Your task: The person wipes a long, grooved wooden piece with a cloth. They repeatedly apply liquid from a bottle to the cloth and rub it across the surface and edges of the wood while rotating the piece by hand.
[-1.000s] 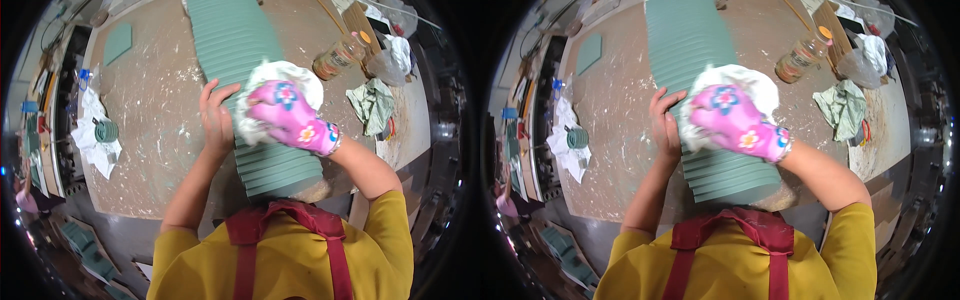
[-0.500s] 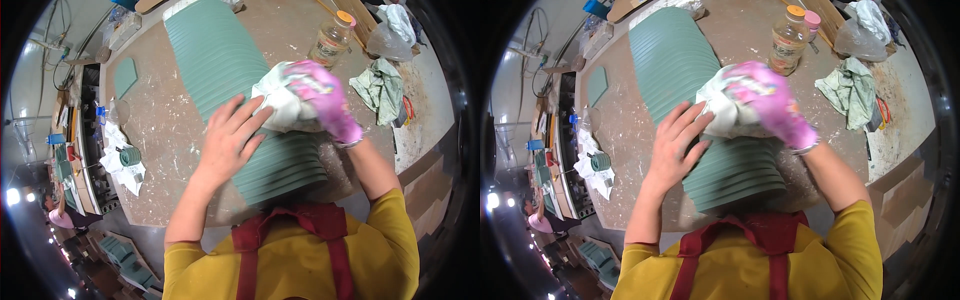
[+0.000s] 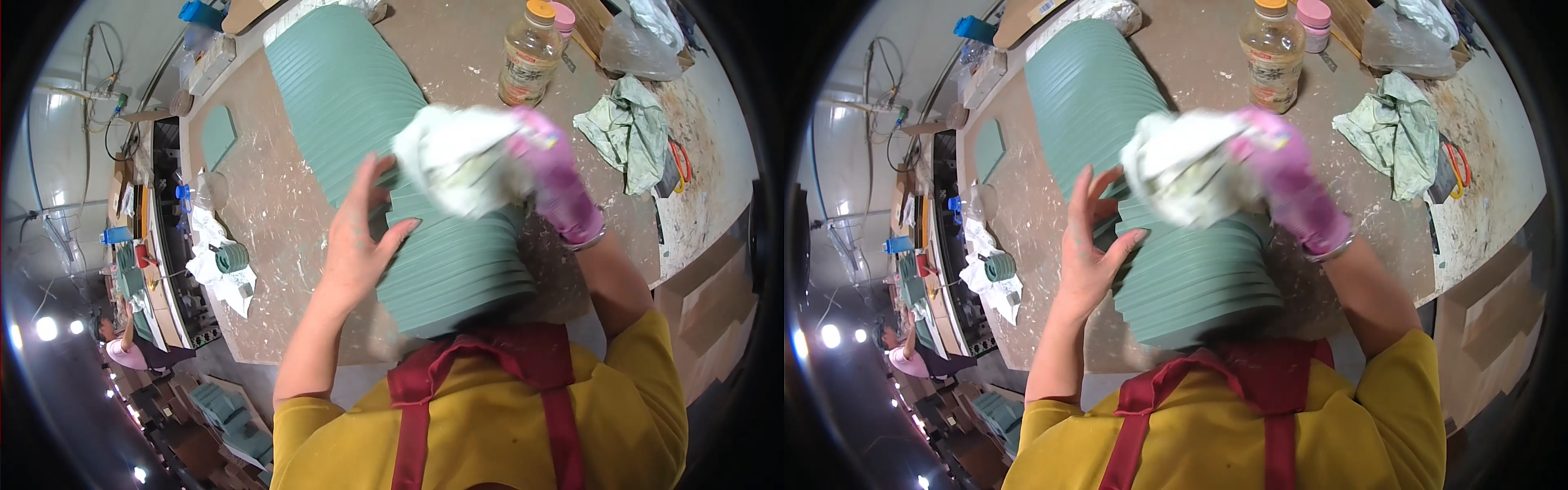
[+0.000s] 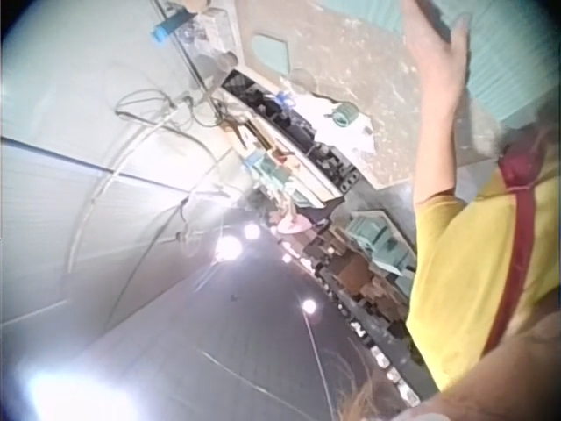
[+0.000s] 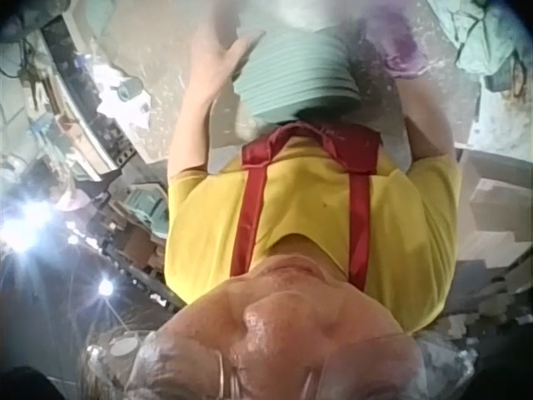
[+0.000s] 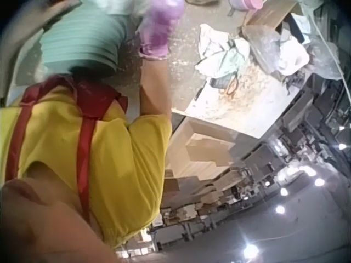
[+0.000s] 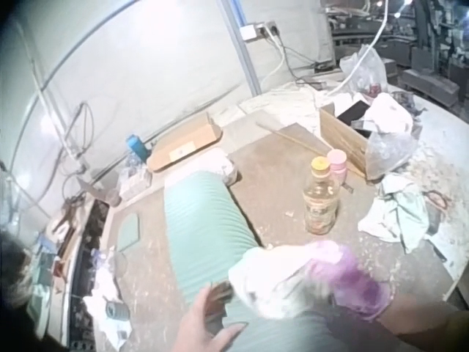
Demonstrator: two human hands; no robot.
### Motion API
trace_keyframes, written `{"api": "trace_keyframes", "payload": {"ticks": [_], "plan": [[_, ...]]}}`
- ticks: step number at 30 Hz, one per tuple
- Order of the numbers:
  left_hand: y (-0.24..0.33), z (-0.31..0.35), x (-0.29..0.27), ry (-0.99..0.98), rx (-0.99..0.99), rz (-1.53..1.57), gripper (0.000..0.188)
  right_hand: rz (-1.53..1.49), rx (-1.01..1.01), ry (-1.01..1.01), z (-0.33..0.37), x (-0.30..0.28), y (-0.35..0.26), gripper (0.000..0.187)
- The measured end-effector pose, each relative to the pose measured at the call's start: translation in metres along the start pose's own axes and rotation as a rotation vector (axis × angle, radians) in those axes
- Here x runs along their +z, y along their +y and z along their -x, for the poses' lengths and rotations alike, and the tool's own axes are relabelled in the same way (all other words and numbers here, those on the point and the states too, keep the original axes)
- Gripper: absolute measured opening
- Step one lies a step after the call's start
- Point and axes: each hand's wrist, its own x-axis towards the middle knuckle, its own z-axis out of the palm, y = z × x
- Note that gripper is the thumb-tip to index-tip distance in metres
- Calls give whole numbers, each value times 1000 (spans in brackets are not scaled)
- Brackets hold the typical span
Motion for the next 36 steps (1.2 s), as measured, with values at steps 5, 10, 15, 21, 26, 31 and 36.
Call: {"api": "trace_keyframes", "payload": {"ticks": [5, 10, 15, 21, 26, 31, 36], "plan": [[2, 5, -14, -102, -21, -121, 52, -292, -247, 387, 27, -25, -10, 42], [-18, 30, -39, -49, 97, -427, 25, 774, -725, 115, 0, 14, -33, 44], [-25, 25, -9, -229, 110, -548, 54, 494, -597, -45, -10, 57, -13, 50], [-5, 21, -14, -287, -27, -629, 64, 999, -403, 15, 33, -16, 43, 37], [3, 3, -18, -243, 32, -637, 65, 1032, -423, 113, 8, -7, -22, 25], [-11, -16, 1, -271, 144, -557, 73, 960, -738, -72, -25, 67, 16, 21], [-9, -11, 7, -286, 84, -744, 80, 852, -746, 149, 4, 16, 29, 28]]}}
